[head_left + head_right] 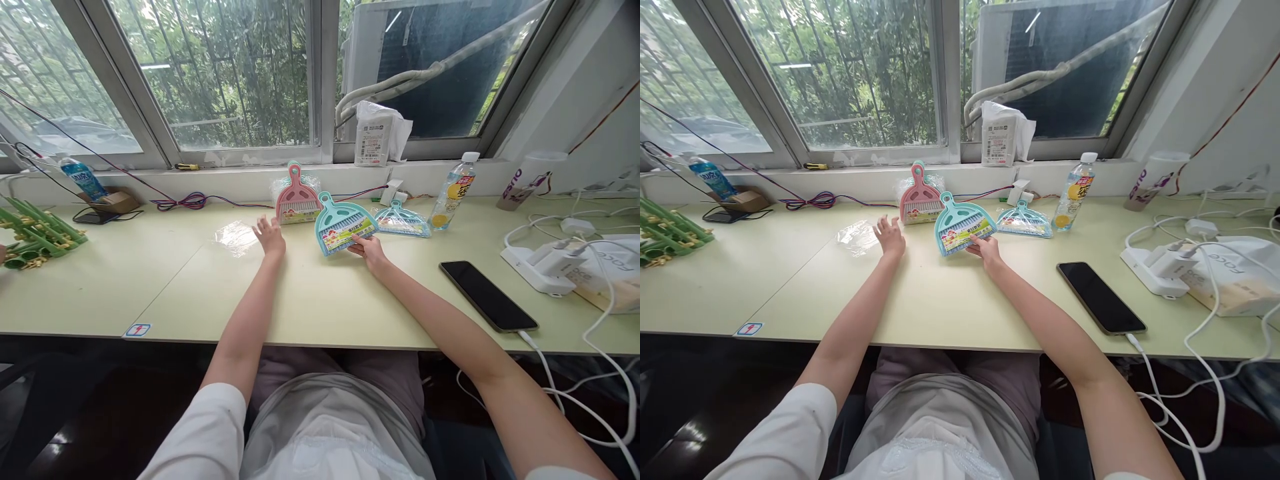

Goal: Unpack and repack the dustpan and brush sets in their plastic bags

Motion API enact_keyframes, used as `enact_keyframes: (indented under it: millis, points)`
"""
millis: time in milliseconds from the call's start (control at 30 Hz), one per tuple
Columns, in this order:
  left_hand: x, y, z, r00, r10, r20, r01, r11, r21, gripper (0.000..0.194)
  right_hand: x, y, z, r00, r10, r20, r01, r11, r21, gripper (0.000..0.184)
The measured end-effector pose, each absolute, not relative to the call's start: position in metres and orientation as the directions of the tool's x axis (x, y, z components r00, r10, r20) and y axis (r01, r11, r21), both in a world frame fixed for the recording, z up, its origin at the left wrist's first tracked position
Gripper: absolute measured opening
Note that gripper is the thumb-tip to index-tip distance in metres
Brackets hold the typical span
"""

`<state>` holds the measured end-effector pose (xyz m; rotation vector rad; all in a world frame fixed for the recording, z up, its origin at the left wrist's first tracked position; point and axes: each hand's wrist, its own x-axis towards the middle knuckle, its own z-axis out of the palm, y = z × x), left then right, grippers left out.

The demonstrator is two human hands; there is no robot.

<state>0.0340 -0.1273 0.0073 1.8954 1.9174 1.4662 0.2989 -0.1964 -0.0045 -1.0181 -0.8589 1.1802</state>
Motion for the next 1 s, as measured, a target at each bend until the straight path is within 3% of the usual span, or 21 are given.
enact_keyframes:
  millis: [133, 233, 400, 500, 567, 667, 733, 1000]
  points:
    - [0.014, -0.123, 0.002, -0.237, 0.894, 0.380, 0.826, -0.021, 0.564, 0.027, 0.299, -0.195, -0.006, 0.179, 0.984, 0.018, -0.292, 0.070, -0.954, 0.015]
    - [0.011, -0.120, 0.003, -0.238, 0.889, 0.392, 0.818, -0.034, 0.574, 0.026, 0.299, -0.195, -0.007, 0.180, 0.984, 0.020, -0.301, 0.074, -0.951, 0.014]
    - [0.032, -0.127, 0.012, -0.244, 0.652, 0.718, 0.708, -0.386, 0.591, 0.025, 0.299, -0.196, -0.005, 0.209, 0.978, 0.002, -0.329, 0.073, -0.942, 0.012]
    - [0.055, -0.135, 0.015, -0.116, 0.512, 0.851, 0.659, -0.602, 0.451, 0.022, 0.298, -0.197, -0.003, 0.242, 0.970, -0.025, -0.340, 0.061, -0.939, 0.010]
    - [0.070, -0.140, 0.015, 0.064, 0.474, 0.878, 0.646, -0.690, 0.325, 0.023, 0.298, -0.199, 0.000, 0.263, 0.964, -0.045, -0.352, 0.052, -0.935, 0.009]
    - [0.087, -0.147, 0.011, 0.349, 0.460, 0.816, 0.593, -0.783, 0.187, 0.026, 0.299, -0.200, 0.003, 0.293, 0.953, -0.073, -0.372, 0.043, -0.927, 0.009]
    - [0.092, -0.150, 0.009, 0.443, 0.470, 0.763, 0.563, -0.809, 0.170, 0.027, 0.302, -0.200, 0.004, 0.319, 0.943, -0.091, -0.387, 0.042, -0.921, 0.009]
    - [0.072, -0.138, 0.009, 0.456, 0.713, 0.533, 0.659, -0.672, 0.337, 0.025, 0.319, -0.190, 0.001, 0.396, 0.907, -0.140, -0.429, 0.048, -0.902, 0.013]
